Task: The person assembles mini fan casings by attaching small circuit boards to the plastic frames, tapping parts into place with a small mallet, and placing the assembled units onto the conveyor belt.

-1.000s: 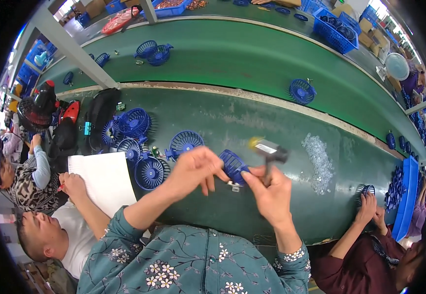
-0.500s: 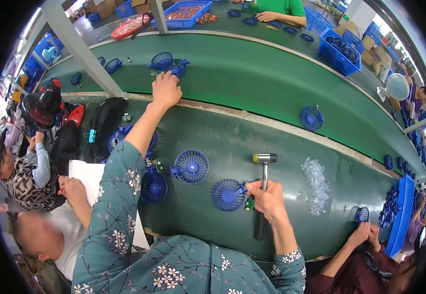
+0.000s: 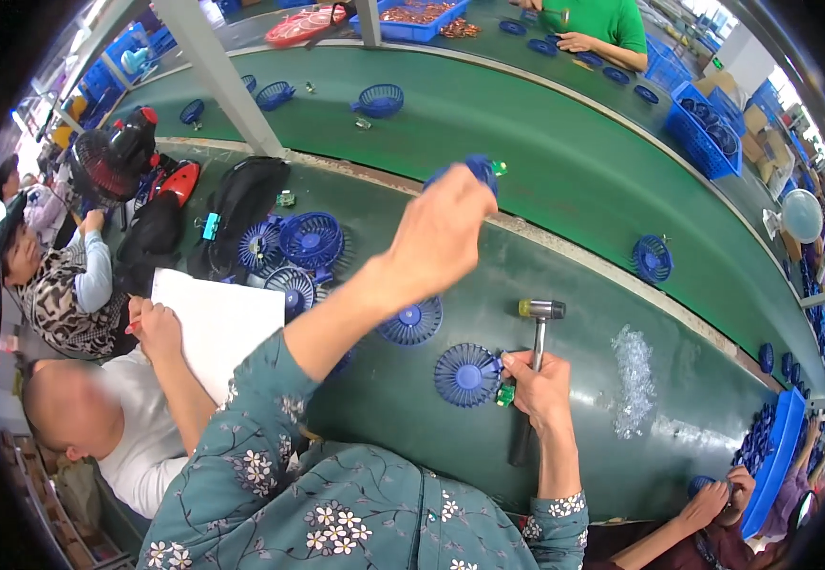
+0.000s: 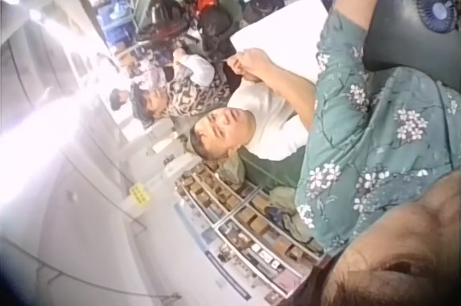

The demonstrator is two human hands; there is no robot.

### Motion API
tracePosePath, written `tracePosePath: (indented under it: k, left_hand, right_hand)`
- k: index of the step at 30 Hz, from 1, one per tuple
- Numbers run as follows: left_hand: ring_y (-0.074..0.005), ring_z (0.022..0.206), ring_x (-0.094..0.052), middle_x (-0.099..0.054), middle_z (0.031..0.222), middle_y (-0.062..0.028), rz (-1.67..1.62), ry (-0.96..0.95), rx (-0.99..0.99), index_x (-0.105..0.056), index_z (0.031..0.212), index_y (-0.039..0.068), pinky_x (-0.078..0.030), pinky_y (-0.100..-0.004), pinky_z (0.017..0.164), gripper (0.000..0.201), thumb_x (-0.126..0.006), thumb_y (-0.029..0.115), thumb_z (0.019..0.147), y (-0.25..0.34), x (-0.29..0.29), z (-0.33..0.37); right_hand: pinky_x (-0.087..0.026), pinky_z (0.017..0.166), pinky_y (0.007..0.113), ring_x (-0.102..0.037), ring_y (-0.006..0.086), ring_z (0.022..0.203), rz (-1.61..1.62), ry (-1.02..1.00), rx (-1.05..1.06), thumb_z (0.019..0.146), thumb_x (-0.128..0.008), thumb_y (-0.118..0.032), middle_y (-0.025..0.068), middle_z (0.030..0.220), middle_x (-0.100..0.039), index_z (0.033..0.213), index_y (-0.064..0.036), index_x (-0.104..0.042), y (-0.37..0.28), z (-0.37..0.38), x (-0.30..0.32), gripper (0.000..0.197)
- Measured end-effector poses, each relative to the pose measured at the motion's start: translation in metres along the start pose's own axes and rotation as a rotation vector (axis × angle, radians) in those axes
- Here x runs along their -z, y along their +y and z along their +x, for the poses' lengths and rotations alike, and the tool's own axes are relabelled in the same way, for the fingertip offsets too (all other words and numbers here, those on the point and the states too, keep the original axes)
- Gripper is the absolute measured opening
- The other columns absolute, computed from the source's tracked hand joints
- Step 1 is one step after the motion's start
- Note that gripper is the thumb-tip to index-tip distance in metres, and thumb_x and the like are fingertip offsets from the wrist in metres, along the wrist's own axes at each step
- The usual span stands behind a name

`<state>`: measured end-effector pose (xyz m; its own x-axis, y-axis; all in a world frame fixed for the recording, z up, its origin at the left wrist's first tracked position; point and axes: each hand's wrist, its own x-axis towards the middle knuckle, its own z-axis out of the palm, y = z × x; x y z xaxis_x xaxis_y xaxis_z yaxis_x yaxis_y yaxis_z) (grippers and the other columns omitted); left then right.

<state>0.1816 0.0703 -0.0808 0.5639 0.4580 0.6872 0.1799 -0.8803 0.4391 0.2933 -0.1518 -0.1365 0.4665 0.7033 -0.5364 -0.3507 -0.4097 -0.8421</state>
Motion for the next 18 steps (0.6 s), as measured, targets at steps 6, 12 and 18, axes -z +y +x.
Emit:
tracePosePath:
  k: [6,12,18]
  left_hand:
    - [-0.0354,0.082,-0.056,-0.055,0.089,-0.0158,0.407,-0.201,0.150,-0.055,0.085,0.001,-0.044,-0.0455,0.073,0.014,-0.060,0.000,0.072,-0.002,0.023,-0.068]
    - [-0.0340,0.120,-0.048,-0.050,0.122,-0.0191,0.232,-0.309,-0.096,-0.059,0.104,0.003,-0.035,-0.0513,0.100,0.029,-0.067,0.017,0.079,0.058,0.029,-0.109]
    - [-0.0332,0.121,-0.048,-0.056,0.122,-0.0129,0.405,-0.388,0.096,-0.061,0.107,0.004,-0.035,-0.0503,0.101,0.030,-0.067,0.015,0.079,0.032,0.032,-0.133]
  right_hand:
    - [-0.021,0.032,0.025,-0.032,0.0053,0.034,-0.077,-0.033,0.069,0.088,-0.071,-0.009,0.0019,0.054,-0.052,0.075,0.0050,-0.063,0.000,0.007,-0.009,0.021]
    - [-0.021,0.035,0.026,-0.036,0.0065,0.037,-0.177,-0.053,0.094,0.086,-0.073,-0.012,0.0012,0.056,-0.053,0.075,0.0042,-0.064,-0.001,0.010,-0.006,0.021]
    - [-0.041,0.046,0.031,-0.055,0.0129,0.050,-0.534,0.023,0.180,0.082,-0.075,-0.017,0.0084,0.063,-0.065,0.075,0.0057,-0.069,-0.001,0.006,-0.008,0.025]
